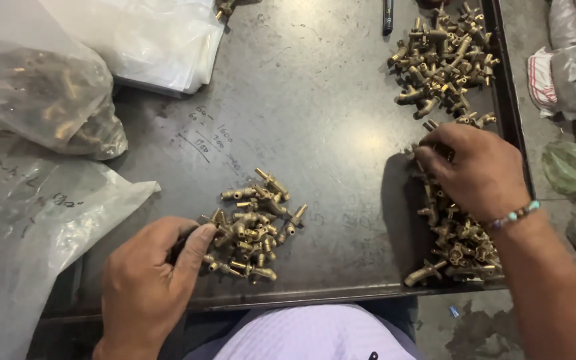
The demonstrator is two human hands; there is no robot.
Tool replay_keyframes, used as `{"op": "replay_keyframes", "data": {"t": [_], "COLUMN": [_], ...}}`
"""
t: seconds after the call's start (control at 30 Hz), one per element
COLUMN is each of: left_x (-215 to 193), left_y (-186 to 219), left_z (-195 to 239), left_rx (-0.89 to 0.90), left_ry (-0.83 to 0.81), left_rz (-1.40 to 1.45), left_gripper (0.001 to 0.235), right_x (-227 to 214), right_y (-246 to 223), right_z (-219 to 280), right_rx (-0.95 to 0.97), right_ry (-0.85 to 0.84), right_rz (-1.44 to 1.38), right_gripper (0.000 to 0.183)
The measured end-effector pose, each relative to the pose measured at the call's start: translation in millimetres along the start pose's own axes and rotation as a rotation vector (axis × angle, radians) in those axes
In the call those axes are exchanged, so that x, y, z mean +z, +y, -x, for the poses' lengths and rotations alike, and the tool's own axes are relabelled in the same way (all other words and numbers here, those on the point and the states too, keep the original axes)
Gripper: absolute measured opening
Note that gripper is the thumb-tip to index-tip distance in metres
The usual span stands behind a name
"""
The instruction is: Manually inspecting and sorting small brass gas valve fittings on a metal workbench.
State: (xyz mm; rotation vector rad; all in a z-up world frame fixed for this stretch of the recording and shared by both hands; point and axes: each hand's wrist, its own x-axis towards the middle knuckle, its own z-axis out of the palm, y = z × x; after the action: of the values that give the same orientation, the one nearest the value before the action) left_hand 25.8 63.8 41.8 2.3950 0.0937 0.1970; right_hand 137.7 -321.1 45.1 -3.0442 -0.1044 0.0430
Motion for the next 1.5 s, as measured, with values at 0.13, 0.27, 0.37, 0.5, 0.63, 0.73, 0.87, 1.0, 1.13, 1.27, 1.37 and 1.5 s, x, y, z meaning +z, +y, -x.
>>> {"op": "replay_keyframes", "data": {"t": [0.13, 0.27, 0.37, 0.5, 0.63, 0.73, 0.87, 1.0, 1.13, 1.27, 1.37, 1.5], "left_x": [5.1, 23.9, 27.8, 34.0, 38.6, 41.5, 44.2, 47.8, 48.3, 48.5, 57.4, 71.4], "left_y": [10.0, 33.1, 46.1, 49.1, 47.9, 44.8, 46.6, 43.9, 45.1, 46.2, 37.3, 24.7], "left_z": [1.2, -0.5, -1.8, -5.0, -2.4, -1.0, -2.2, -1.2, 1.1, 1.2, 4.9, 11.0], "left_rx": [0.080, 0.168, 0.347, 0.458, 0.453, 0.478, 0.499, 0.521, 0.468, 0.463, 0.170, -0.536], "left_ry": [0.060, -0.103, -0.124, -0.165, -0.205, -0.211, -0.201, -0.217, -0.272, -0.236, -0.376, -0.741], "left_rz": [0.030, 0.238, 0.349, 0.337, 0.330, 0.301, 0.314, 0.315, 0.243, 0.337, 0.470, 1.090], "left_gripper": [0.023, 0.031, 0.037, 0.018, 0.021, 0.015, 0.013, 0.013, 0.015, 0.012, 0.016, 0.027], "right_x": [-1.3, 18.0, 28.2, 32.8, 37.5, 32.0, 30.0, 41.1, 34.0, 43.7, 41.2, 28.1], "right_y": [-30.4, -62.8, -87.7, -100.6, -98.5, -103.4, -104.0, -99.7, -104.1, -100.4, -103.7, -106.3], "right_z": [33.7, 64.9, 82.8, 94.4, 99.6, 98.3, 97.8, 100.5, 100.4, 102.8, 101.5, 100.0], "right_rx": [0.034, 0.273, 0.349, 0.524, 0.510, 0.475, 0.431, 0.402, 0.372, 0.215, -0.008, -0.318], "right_ry": [0.222, -0.052, -0.231, -0.378, -0.466, -0.469, -0.592, -0.625, -0.618, -0.502, -0.350, -0.177], "right_rz": [-0.410, -1.429, -1.737, -1.845, -1.891, -1.905, -1.746, -1.701, -1.691, -1.652, -1.484, -1.231], "right_gripper": [0.021, 0.015, 0.017, 0.018, 0.019, 0.020, 0.027, 0.026, 0.026, 0.025, 0.027, 0.029]}}
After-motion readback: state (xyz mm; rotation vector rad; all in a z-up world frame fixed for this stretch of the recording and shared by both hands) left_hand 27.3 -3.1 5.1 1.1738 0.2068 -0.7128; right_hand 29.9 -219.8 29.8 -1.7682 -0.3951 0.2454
